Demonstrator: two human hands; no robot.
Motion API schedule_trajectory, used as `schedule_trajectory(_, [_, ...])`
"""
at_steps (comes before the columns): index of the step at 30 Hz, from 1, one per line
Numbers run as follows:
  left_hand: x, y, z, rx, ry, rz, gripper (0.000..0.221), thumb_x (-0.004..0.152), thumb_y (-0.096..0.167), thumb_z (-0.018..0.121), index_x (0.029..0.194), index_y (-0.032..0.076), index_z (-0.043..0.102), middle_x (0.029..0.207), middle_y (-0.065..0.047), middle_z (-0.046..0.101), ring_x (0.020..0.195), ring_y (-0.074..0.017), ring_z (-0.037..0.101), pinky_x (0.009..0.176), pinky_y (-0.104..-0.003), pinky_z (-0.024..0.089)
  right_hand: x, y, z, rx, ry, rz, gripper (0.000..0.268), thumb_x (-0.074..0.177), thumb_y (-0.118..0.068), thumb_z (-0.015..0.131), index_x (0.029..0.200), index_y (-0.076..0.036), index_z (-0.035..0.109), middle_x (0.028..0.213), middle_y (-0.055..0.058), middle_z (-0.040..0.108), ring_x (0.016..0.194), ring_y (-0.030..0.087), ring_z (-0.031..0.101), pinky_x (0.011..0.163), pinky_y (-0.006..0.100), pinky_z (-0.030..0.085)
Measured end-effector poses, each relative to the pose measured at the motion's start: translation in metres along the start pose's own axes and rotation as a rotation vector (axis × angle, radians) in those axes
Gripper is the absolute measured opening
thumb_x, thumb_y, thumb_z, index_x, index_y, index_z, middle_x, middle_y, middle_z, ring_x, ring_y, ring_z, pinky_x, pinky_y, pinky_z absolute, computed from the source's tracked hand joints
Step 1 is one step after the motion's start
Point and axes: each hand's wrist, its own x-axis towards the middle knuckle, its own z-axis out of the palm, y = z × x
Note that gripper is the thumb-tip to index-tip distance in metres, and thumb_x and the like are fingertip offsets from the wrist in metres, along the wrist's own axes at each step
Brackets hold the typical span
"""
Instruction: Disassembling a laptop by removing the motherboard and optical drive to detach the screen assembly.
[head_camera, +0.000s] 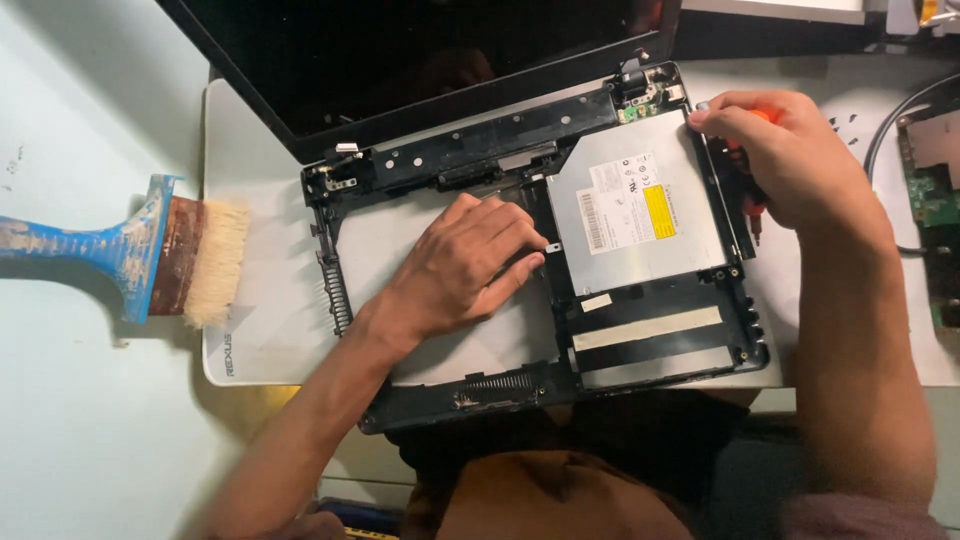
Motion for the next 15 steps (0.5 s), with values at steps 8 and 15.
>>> schedule_trajectory(8, [-0.007,-0.005,-0.006,-0.063,-0.034,0.063,0.021,0.103,0.006,0.088,0.12,0.009,0.076,0.122,-0.003,0.077,0.113,-0.0212,0.073,0.109,-0.04,0.049,-0.014,0.0,-0.001,-0.312,0.081,0.071,0.028,0.119,-0.012,0.058,0.118,0.003,0.081,0.087,0.014,0.066,0.061,0.021,0.05,0.047,0.035,0.034])
schedule_trajectory(15, [-0.007,-0.007,-0.004,-0.087,-0.034,0.08,0.018,0.103,0.005,0.087,0.117,0.009,0.078,0.12,-0.004,0.079,0.11,-0.0212,0.073,0.108,-0.041,0.05,-0.028,0.003,-0.012,-0.441,0.199,0.019,0.023,0.118,-0.006,0.062,0.116,0.005,0.083,0.081,0.016,0.07,0.049,0.021,0.045,0.039,0.034,0.033])
